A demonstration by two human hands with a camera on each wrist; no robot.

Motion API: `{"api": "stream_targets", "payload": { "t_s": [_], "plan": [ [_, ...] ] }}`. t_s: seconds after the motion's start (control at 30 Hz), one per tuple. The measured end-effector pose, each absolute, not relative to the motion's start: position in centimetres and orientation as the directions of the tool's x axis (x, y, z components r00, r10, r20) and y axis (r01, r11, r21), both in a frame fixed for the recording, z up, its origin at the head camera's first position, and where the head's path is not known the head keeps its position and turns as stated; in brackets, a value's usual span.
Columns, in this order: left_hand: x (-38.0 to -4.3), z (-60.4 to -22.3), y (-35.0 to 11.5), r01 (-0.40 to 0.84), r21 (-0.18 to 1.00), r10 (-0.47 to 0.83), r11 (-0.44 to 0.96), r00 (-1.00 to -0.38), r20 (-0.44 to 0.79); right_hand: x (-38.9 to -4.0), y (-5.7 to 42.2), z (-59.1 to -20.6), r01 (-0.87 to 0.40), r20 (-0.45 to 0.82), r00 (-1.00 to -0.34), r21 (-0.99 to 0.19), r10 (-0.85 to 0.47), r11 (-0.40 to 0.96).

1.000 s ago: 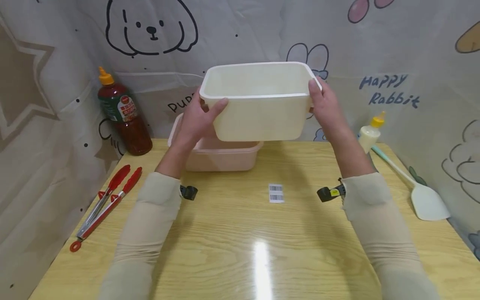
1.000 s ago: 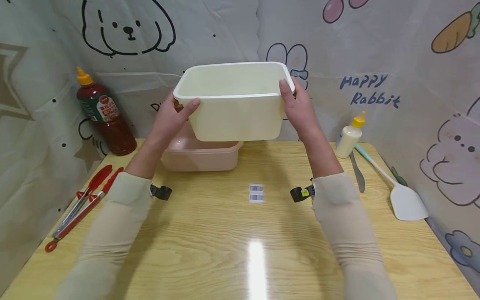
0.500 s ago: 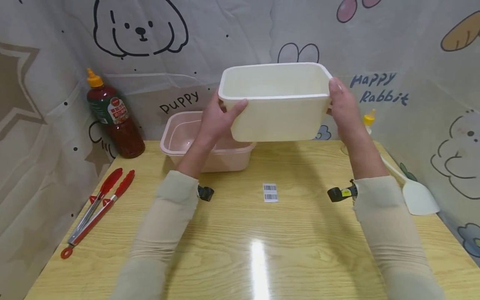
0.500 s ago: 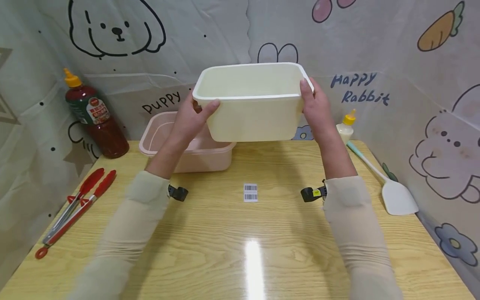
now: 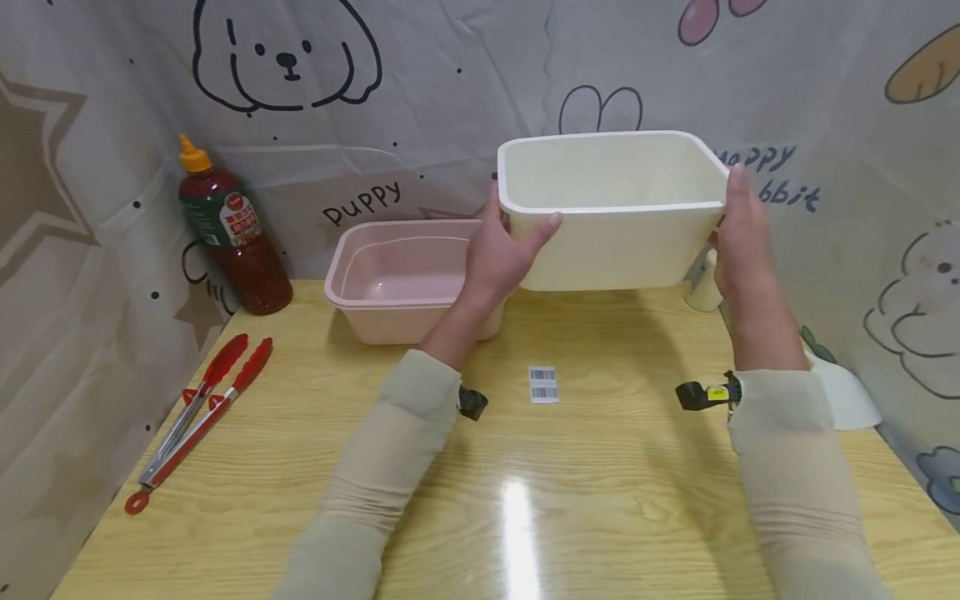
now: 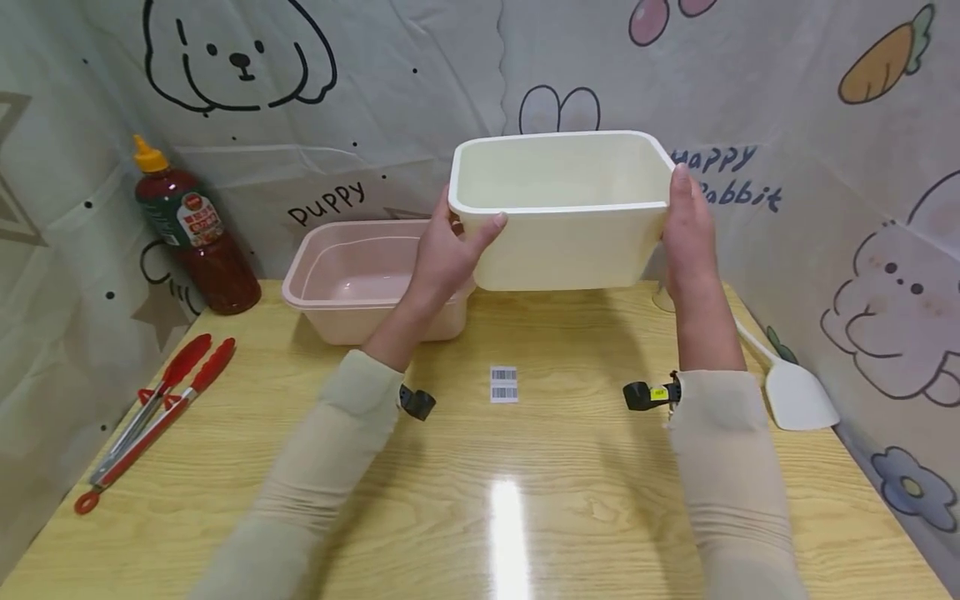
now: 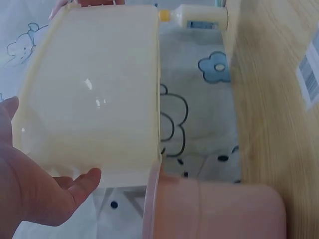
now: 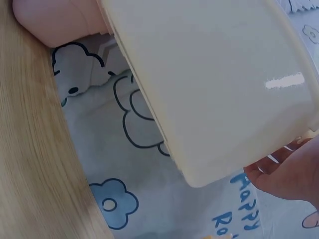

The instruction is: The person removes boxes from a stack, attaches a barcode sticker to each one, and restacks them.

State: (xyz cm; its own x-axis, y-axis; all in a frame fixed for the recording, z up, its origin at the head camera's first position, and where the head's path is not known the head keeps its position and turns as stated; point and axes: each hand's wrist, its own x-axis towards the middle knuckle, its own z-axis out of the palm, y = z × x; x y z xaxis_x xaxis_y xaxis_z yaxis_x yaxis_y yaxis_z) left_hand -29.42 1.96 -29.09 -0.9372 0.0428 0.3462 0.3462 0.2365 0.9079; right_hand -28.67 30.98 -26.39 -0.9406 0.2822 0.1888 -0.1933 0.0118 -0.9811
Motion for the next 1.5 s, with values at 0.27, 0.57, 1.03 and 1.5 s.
{"api": "stream_targets", "payload": {
  "t_s": [0.27, 0.57, 1.03, 1.5],
  "plan": [
    [-29.4, -29.3, 4.6, 0.333, 0.903, 0.067, 0.271, -0.942, 0.328, -28.0, 32.6, -26.5, -0.205, 0.196, -0.917, -0.979, 0.348, 0.01],
    [-29.0, -31.4, 5.8, 0.25, 0.938, 0.082, 0.238, -0.968, 0.238, -28.0, 33.6, -29.0, -0.161, 0.158, -0.926, -0.987, 0.343, 0.019],
    [-28.9, -35.3, 6.9, 0.244, 0.961, 0.084, 0.126, -0.968, 0.235, -29.0, 34.7, -33.1, -0.174, 0.144, -0.93, -0.983, 0.339, -0.06],
    [-29.1, -37.7, 6.5, 0.206, 0.964, 0.083, 0.167, -0.977, 0.195, -29.9, 34.8, -36.4, -0.072, 0.046, -0.949, -0.995, 0.312, -0.074]
  ]
}}
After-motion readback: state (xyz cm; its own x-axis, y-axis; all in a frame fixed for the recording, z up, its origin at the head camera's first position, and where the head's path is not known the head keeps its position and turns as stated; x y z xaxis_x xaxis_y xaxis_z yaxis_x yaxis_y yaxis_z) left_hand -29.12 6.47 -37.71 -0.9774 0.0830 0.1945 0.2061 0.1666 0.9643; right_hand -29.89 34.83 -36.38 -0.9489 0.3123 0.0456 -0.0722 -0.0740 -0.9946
